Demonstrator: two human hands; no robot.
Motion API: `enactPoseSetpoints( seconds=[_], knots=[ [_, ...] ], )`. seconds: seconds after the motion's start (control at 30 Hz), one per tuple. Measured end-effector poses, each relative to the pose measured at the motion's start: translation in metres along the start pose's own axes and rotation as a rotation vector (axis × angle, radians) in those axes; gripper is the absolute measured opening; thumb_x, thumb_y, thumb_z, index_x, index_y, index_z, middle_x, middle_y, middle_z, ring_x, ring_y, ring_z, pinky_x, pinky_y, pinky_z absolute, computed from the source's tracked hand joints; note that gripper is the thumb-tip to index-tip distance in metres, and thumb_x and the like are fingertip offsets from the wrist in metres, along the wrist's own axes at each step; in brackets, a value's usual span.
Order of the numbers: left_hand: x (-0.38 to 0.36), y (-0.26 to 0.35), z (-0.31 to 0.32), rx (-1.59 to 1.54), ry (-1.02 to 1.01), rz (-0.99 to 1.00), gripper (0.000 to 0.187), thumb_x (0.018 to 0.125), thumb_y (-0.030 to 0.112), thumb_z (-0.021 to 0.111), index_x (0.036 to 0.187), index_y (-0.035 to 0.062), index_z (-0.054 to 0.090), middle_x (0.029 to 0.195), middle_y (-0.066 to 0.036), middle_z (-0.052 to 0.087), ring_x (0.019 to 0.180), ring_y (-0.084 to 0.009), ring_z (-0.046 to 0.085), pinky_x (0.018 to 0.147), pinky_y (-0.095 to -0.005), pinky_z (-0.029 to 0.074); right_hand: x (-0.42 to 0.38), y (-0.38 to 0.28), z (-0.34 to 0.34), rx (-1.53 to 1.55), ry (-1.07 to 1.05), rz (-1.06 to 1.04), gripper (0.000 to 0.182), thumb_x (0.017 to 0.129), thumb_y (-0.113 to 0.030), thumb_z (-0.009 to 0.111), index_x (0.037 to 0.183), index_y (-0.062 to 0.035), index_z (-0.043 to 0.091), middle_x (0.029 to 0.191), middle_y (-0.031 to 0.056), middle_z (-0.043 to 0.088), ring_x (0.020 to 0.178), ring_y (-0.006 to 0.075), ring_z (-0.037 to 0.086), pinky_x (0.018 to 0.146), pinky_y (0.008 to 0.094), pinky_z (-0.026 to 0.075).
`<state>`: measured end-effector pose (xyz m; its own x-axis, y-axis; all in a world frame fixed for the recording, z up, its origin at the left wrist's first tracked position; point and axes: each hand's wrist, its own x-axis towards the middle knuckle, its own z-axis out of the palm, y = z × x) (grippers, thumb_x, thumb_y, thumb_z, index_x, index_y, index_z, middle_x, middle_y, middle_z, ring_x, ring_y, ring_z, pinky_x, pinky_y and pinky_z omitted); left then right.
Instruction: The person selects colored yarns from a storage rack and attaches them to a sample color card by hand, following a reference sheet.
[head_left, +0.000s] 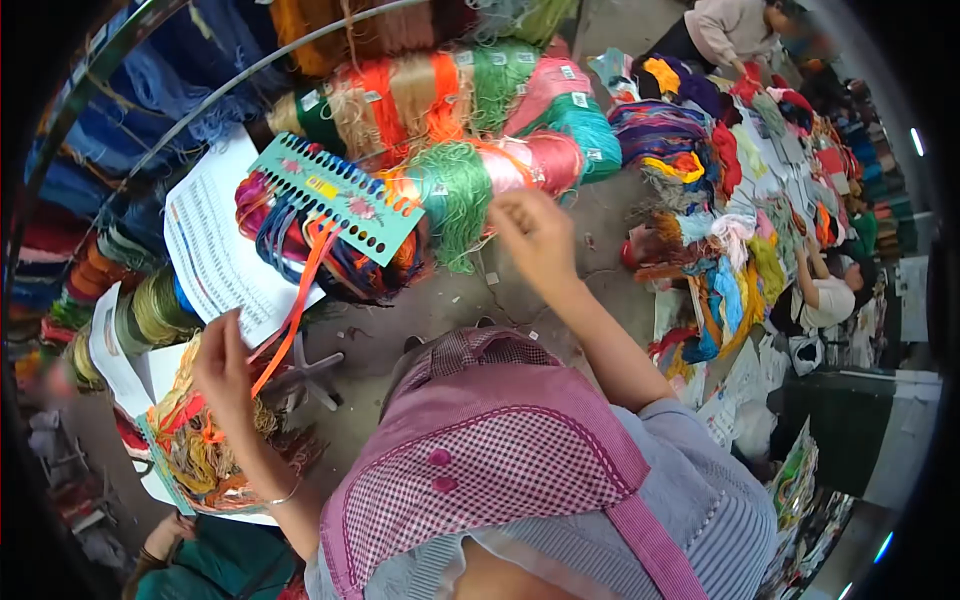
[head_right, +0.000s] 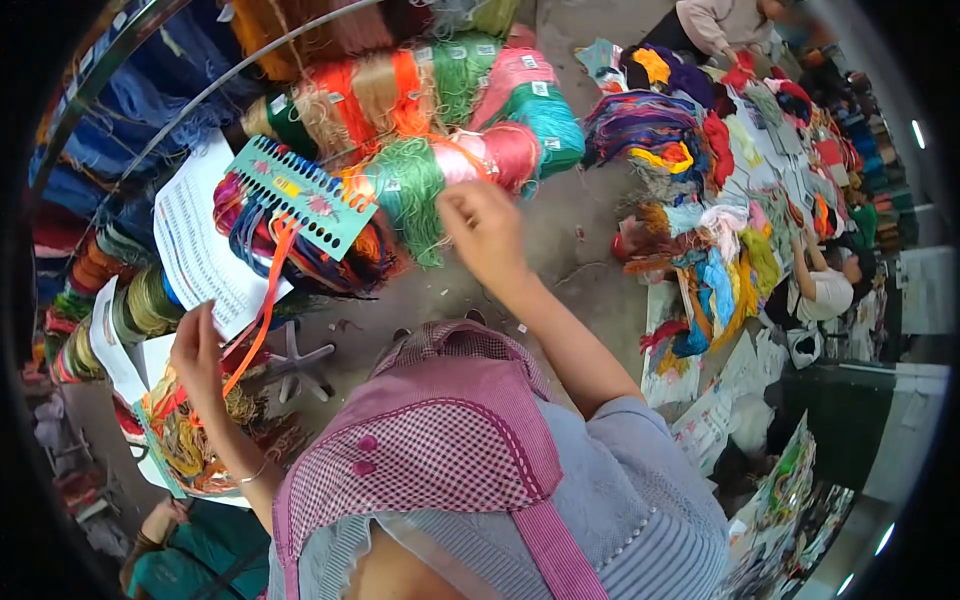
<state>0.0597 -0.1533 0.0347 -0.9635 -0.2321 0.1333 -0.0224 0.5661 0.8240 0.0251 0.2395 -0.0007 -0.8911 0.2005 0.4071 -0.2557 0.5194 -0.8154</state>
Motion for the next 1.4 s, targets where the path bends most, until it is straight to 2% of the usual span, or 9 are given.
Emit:
enactPoseSetpoints(
  seconds=[0.1, 0.2, 0.33, 0.4, 0.57, 0.77, 0.87, 1.0, 1.4],
  knots=[
    [0.007, 0.059, 0.049, -0.15, -0.198, -0.089, 0.019, 0.094, 0.012, 0.058, 0.104, -0.0011, 0.068, 0.08, 0.002, 0.059, 0.066, -0.0031, 0.048, 0.057, -0.0195, 0.04, 0.017, 0.013, -0.025, -0.189, 0.089, -0.042, 0.019, 0.077, -0.01, 0.073, 0.093, -0.0046, 0.065, 0.087, 0.01, 0.061, 0.074, 0.023, 0.059, 0.066, 0.0328, 0.049],
    [0.012, 0.097, 0.097, 0.015, -0.208, 0.396, 0.018, 0.085, 0.011, 0.068, 0.1, 0.0008, 0.067, 0.08, -0.009, 0.064, 0.064, -0.0095, 0.055, 0.057, -0.0243, 0.042, 0.033, 0.007, -0.025, -0.327, 0.088, -0.129, 0.029, 0.075, -0.014, 0.074, 0.101, -0.0051, 0.064, 0.091, 0.0108, 0.059, 0.089, 0.0286, 0.057, 0.078, 0.0373, 0.046],
    [0.006, 0.089, 0.111, 0.206, -0.055, 0.198, 0.025, 0.087, 0.027, 0.067, 0.085, 0.0018, 0.065, 0.055, -0.007, 0.056, 0.045, -0.0156, 0.051, 0.047, -0.0297, 0.04, 0.037, -0.008, -0.008, -0.27, 0.079, -0.379, 0.022, 0.076, -0.013, 0.073, 0.096, -0.0061, 0.066, 0.088, 0.0103, 0.061, 0.082, 0.0278, 0.059, 0.071, 0.0362, 0.047],
    [0.007, 0.074, 0.109, 0.334, -0.156, 0.024, 0.037, 0.091, 0.036, 0.062, 0.084, 0.0006, 0.066, 0.056, -0.008, 0.06, 0.045, -0.0134, 0.054, 0.046, -0.0297, 0.04, 0.024, -0.014, 0.001, -0.083, -0.195, -0.039, 0.015, 0.077, -0.013, 0.073, 0.09, -0.0061, 0.068, 0.079, 0.0088, 0.063, 0.069, 0.0253, 0.06, 0.063, 0.035, 0.048],
    [0.015, 0.058, 0.117, -0.646, -0.372, -0.269, 0.017, 0.094, 0.02, 0.057, 0.098, 0.005, 0.063, 0.082, -0.006, 0.069, 0.056, -0.0082, 0.057, 0.048, -0.0187, 0.037, 0.008, -0.012, 0.032, 0.077, -0.323, 0.06, 0.012, 0.085, -0.011, 0.068, 0.094, -0.0033, 0.068, 0.078, 0.0052, 0.067, 0.069, 0.006, 0.061, 0.059, 0.024, 0.048],
    [0.031, 0.049, 0.065, -0.469, -0.066, -0.088, 0.019, 0.094, 0.018, 0.051, 0.087, 0.0038, 0.061, 0.072, -0.005, 0.065, 0.054, -0.0052, 0.053, 0.043, -0.016, 0.032, 0.018, -0.019, 0.051, -0.008, -0.24, -0.081, 0.015, 0.084, -0.012, 0.069, 0.097, -0.0036, 0.066, 0.076, 0.0075, 0.067, 0.068, 0.0098, 0.064, 0.06, 0.025, 0.049],
    [0.032, 0.048, 0.078, -0.399, -0.403, -0.456, 0.035, 0.094, 0.036, 0.057, 0.095, 0.0018, 0.064, 0.08, -0.008, 0.07, 0.049, -0.0082, 0.055, 0.042, -0.019, 0.033, 0.019, -0.031, 0.06, -0.157, -0.308, 0.034, 0.015, 0.084, -0.013, 0.07, 0.095, -0.0038, 0.065, 0.076, 0.0079, 0.067, 0.067, 0.0113, 0.064, 0.061, 0.0256, 0.05],
    [0.024, 0.056, 0.118, -0.603, -0.514, -0.314, 0.025, 0.092, 0.028, 0.061, 0.086, 0.0045, 0.062, 0.072, -0.006, 0.068, 0.048, -0.0062, 0.053, 0.043, -0.0178, 0.032, 0.01, -0.039, 0.064, 0.096, -0.384, 0.051, 0.013, 0.084, -0.013, 0.068, 0.092, -0.0036, 0.064, 0.076, 0.0073, 0.068, 0.067, 0.0111, 0.065, 0.061, 0.0258, 0.05],
    [0.035, 0.015, 0.072, -0.07, -0.255, -0.179, 0.031, 0.087, 0.024, 0.069, 0.072, 0.0012, 0.054, 0.058, -0.003, 0.058, 0.047, -0.0088, 0.048, 0.046, -0.0242, 0.036, 0.016, -0.015, 0.052, -0.407, -0.194, -0.299, 0.018, 0.081, -0.01, 0.066, 0.098, -0.0119, 0.065, 0.082, 0.0074, 0.058, 0.072, 0.0273, 0.06, 0.062, 0.0384, 0.049]
  ],
)
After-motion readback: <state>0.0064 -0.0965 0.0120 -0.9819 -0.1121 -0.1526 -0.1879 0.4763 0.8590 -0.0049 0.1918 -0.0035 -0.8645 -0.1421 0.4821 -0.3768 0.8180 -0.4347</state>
